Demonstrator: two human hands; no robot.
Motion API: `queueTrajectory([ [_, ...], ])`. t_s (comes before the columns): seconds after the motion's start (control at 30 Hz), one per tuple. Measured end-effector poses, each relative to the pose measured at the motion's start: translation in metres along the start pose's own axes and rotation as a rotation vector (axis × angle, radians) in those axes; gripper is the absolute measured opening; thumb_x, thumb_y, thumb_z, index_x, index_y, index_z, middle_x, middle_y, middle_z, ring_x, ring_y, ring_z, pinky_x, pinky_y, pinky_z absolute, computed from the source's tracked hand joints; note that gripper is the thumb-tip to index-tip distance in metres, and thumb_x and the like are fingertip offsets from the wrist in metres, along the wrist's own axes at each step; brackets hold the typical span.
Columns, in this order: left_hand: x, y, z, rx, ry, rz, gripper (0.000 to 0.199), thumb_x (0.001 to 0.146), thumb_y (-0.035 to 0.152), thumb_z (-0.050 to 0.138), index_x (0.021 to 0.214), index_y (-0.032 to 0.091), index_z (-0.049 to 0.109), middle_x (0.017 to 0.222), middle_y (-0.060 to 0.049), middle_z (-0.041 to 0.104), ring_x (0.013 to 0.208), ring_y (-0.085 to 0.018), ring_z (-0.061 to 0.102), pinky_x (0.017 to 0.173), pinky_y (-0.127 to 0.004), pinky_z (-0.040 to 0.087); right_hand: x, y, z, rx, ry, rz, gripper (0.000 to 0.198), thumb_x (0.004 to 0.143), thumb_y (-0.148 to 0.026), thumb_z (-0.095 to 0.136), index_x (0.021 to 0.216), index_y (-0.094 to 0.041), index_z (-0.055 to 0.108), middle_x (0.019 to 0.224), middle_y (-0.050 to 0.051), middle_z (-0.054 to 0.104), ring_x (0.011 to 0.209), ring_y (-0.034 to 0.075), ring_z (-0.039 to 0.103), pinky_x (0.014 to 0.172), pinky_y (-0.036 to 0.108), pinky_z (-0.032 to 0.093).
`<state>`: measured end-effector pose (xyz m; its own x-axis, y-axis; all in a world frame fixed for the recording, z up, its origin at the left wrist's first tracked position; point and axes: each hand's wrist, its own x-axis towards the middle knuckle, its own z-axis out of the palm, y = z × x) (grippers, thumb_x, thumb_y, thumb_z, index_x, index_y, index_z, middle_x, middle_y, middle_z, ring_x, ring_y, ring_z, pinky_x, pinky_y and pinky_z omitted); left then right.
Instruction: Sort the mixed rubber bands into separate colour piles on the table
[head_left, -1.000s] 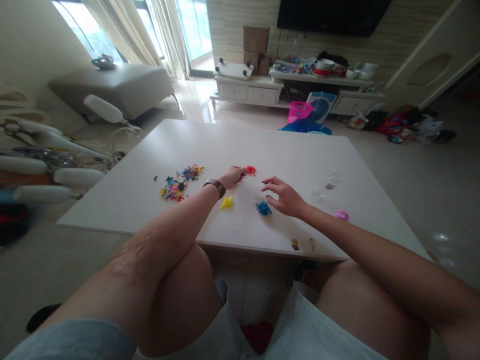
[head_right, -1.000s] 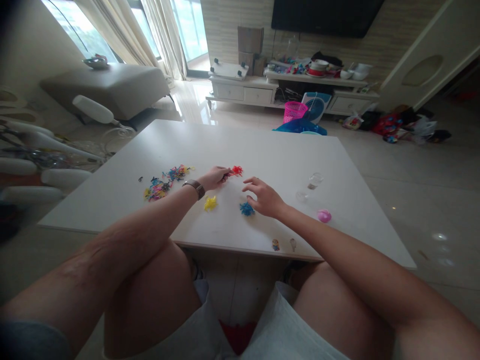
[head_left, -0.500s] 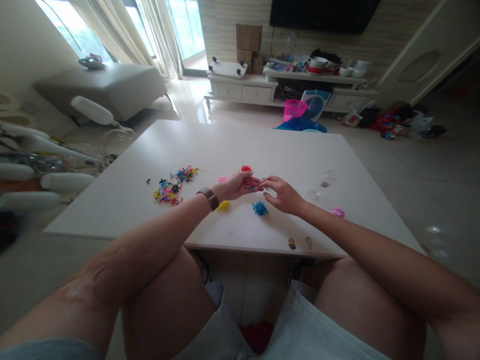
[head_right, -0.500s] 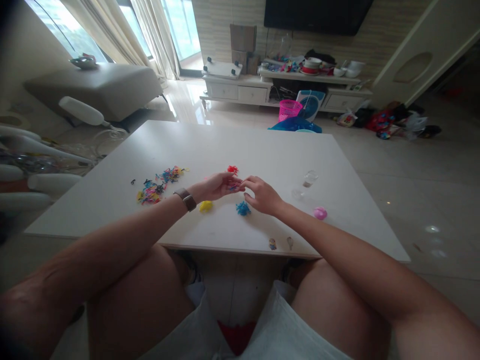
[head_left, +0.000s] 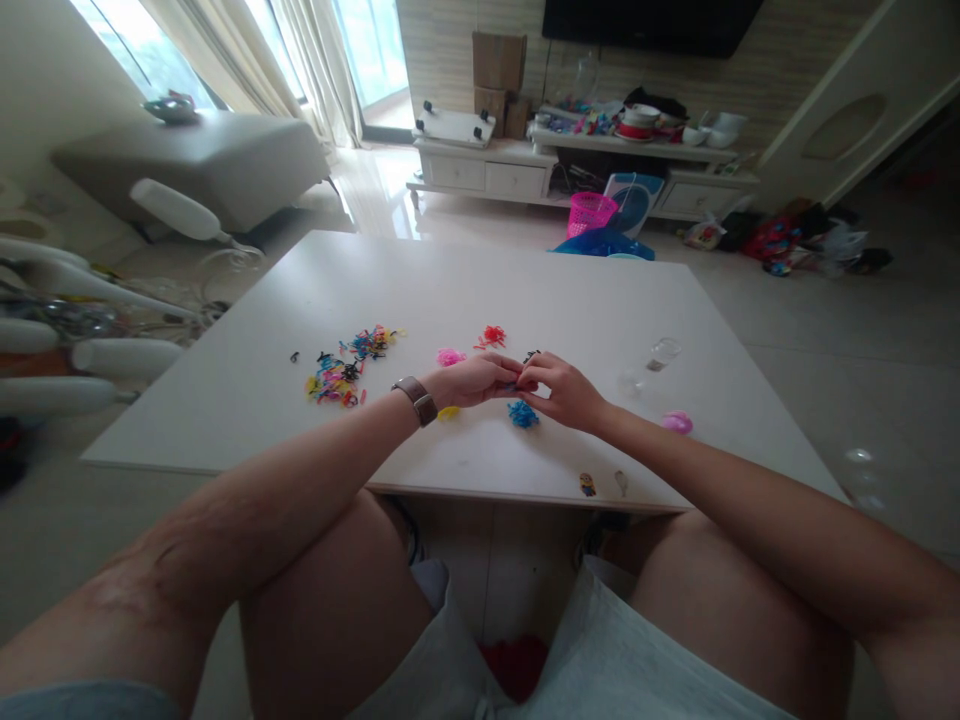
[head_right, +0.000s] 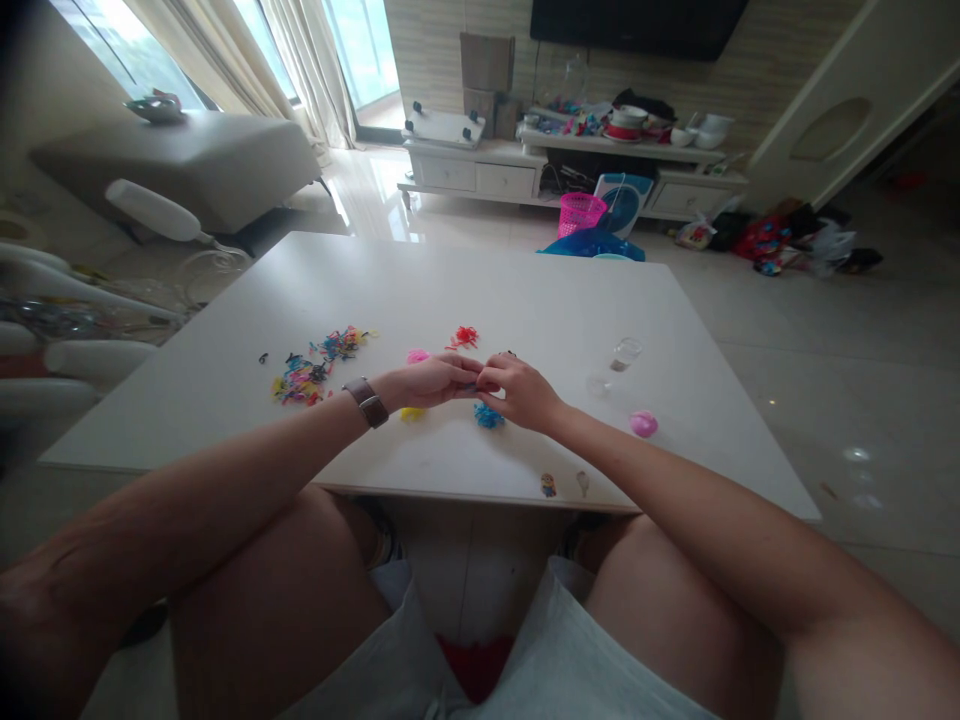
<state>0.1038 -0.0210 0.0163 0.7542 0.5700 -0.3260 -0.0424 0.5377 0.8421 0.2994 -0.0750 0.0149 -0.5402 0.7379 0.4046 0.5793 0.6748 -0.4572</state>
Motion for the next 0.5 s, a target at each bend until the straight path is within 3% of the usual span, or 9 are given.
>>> queueTrajectory([
  [0.33, 0.004, -0.005, -0.008, 0.026, -0.03, -0.038, 0.013, 0.085, 0.0, 0.063, 0.086, 0.006, 0.075, 0.096, -0.017, 0.075, 0.091, -0.018, 0.073, 0.092, -0.027, 0.056, -0.002, 0.002, 0.005, -0.012, -0.033, -0.003, 0.01, 0.09, -0.017, 0.061, 0.084, -0.022, 0.066, 0.091, 0.006, 0.063, 0.089, 0.021, 0.058, 0.08, 0.035, 0.048],
  [0.5, 0.004, -0.002, -0.012, -0.01, 0.115, -0.018, 0.013, 0.086, -0.001, 0.061, 0.086, 0.007, 0.072, 0.089, -0.014, 0.075, 0.086, -0.017, 0.074, 0.095, -0.031, 0.057, -0.001, 0.0, 0.0, 0.012, 0.006, 0.011, 0.008, 0.087, -0.016, 0.061, 0.083, -0.022, 0.065, 0.092, 0.007, 0.065, 0.089, 0.022, 0.06, 0.081, 0.035, 0.049],
])
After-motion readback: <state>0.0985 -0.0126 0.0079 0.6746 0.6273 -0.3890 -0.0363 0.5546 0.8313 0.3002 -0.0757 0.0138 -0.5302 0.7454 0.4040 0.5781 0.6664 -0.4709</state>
